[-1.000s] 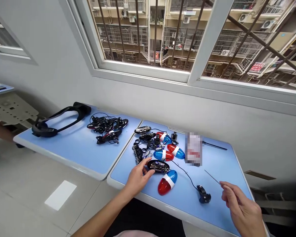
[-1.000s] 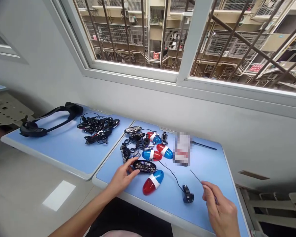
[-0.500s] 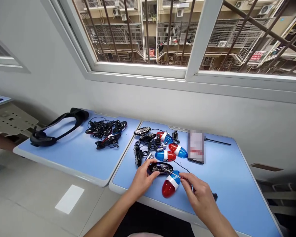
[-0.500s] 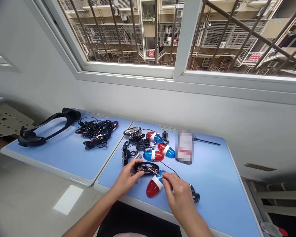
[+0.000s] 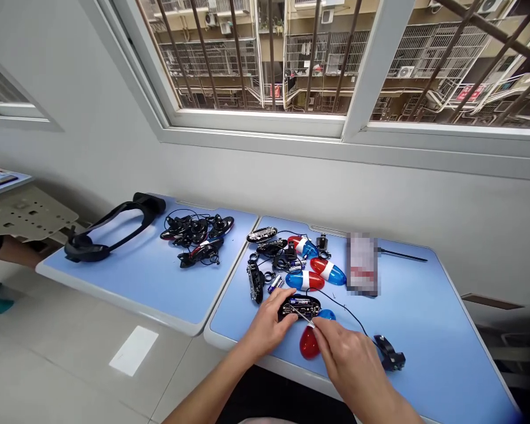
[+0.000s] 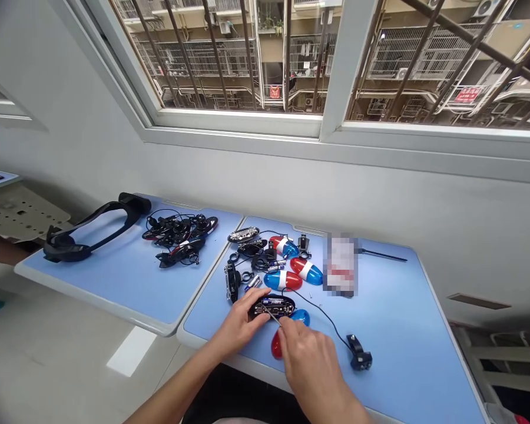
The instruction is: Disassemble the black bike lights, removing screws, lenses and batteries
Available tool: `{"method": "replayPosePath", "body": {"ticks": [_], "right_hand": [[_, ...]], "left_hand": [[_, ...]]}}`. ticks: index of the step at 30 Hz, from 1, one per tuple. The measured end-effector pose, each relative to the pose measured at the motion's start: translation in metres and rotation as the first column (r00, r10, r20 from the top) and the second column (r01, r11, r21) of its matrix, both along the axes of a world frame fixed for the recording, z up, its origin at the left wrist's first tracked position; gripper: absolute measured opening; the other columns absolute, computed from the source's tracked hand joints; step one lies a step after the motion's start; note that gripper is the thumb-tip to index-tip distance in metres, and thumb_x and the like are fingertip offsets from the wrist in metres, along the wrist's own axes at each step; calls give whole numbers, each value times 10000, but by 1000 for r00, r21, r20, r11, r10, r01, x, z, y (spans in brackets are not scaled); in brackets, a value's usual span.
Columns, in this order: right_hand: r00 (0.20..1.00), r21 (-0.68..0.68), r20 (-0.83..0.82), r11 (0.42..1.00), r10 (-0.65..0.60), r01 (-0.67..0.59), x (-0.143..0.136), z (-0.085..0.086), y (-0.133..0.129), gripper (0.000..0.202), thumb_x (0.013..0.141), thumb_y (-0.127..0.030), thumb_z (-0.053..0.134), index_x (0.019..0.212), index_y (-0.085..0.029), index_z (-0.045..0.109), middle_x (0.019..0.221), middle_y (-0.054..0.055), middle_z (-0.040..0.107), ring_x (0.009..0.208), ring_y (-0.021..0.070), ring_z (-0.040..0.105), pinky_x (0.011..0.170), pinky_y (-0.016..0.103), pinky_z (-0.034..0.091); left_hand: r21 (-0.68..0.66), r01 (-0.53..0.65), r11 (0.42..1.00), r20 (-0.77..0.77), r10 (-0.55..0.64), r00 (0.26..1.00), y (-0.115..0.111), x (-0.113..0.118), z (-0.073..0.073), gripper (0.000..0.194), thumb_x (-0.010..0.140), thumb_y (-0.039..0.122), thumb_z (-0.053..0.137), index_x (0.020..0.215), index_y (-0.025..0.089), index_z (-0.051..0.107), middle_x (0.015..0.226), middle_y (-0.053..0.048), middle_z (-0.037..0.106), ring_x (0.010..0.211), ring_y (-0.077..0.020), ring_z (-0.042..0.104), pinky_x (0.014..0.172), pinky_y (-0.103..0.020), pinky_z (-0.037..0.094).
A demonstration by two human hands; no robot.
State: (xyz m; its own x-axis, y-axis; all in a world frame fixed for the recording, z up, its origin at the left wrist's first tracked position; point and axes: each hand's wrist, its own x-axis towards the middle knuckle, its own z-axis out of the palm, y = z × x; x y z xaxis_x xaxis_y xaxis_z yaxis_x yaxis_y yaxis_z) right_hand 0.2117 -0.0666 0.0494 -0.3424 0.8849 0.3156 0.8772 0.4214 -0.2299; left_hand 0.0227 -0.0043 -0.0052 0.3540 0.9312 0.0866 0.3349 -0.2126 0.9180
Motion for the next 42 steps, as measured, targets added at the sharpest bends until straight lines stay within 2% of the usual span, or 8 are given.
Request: {"method": "replayPosePath", "body": {"ticks": [4,10,16,18,26,33,37,42], "right_hand": [[989,48,149,999,-6,-2,-21,0,-8,277,891,-47,408,957,-195,633,608,17,675,426,186,626,409,304,272],[986,148,96,981,-137,122,-44,-14,-20,352,883,-38,385,1098,-143,644,632,53,693,399,179,608,408,301,282],[994,-186,17,977,-107,109,-23,17,-2,270,941,-159,440,924,-239,697,628,1,728,518,189,676,455,283,312],[993,-203,54,973,-101,110,-22,21,1,253,928,-143,462,914,-225,701,618,12,726,523,196,678,459,285,295],[984,95,-2,980,-176,175,-59,-29,-28,345,946,-107,370,1141,-114,655,630,56,687,495,184,656,415,274,333],[947,-116,-259,980,-190,164,-5,-12,-28,352,983,-184,368,1155,-192,675,977,74,786,739,195,750,619,272,530],[951,-125,-233,976,-202,176,24,0,-22,341,979,-193,391,1152,-195,685,992,62,787,751,187,751,594,267,520],[984,-157,-103,979,-146,129,24,0,-13,345,981,-180,391,1146,-217,692,943,55,784,756,187,746,591,259,485]], "left_hand": [[43,-23,999,-28,24,999,-5,4,-6,446,862,182,594,1307,215,599,1279,-103,660,1188,-282,611,1036,-434,475],[26,-164,986,1,164,987,-11,9,-11,421,889,254,597,1309,227,603,1249,-103,672,1151,-283,635,984,-439,518],[147,-105,984,-25,109,994,-15,7,-15,394,902,217,574,1295,231,598,1283,-95,659,1187,-270,623,1029,-422,492],[147,-131,980,-27,137,990,-16,8,-16,400,900,211,570,1298,226,596,1282,-100,659,1186,-272,622,1023,-424,494],[8,-223,975,-13,223,975,-15,8,-17,412,895,296,616,1304,245,600,1305,-98,639,1135,-281,633,958,-424,518],[74,-187,979,-10,189,982,-12,4,-17,385,896,258,604,1280,232,584,1255,-83,644,1176,-261,599,1023,-397,457],[109,-179,978,-23,182,983,-12,3,-18,362,901,248,585,1263,239,569,1252,-78,633,1187,-252,588,1032,-404,444],[147,-159,976,-56,168,984,-11,4,-18,332,874,209,595,1203,237,560,1212,-75,638,1152,-249,602,1008,-404,457]]}}
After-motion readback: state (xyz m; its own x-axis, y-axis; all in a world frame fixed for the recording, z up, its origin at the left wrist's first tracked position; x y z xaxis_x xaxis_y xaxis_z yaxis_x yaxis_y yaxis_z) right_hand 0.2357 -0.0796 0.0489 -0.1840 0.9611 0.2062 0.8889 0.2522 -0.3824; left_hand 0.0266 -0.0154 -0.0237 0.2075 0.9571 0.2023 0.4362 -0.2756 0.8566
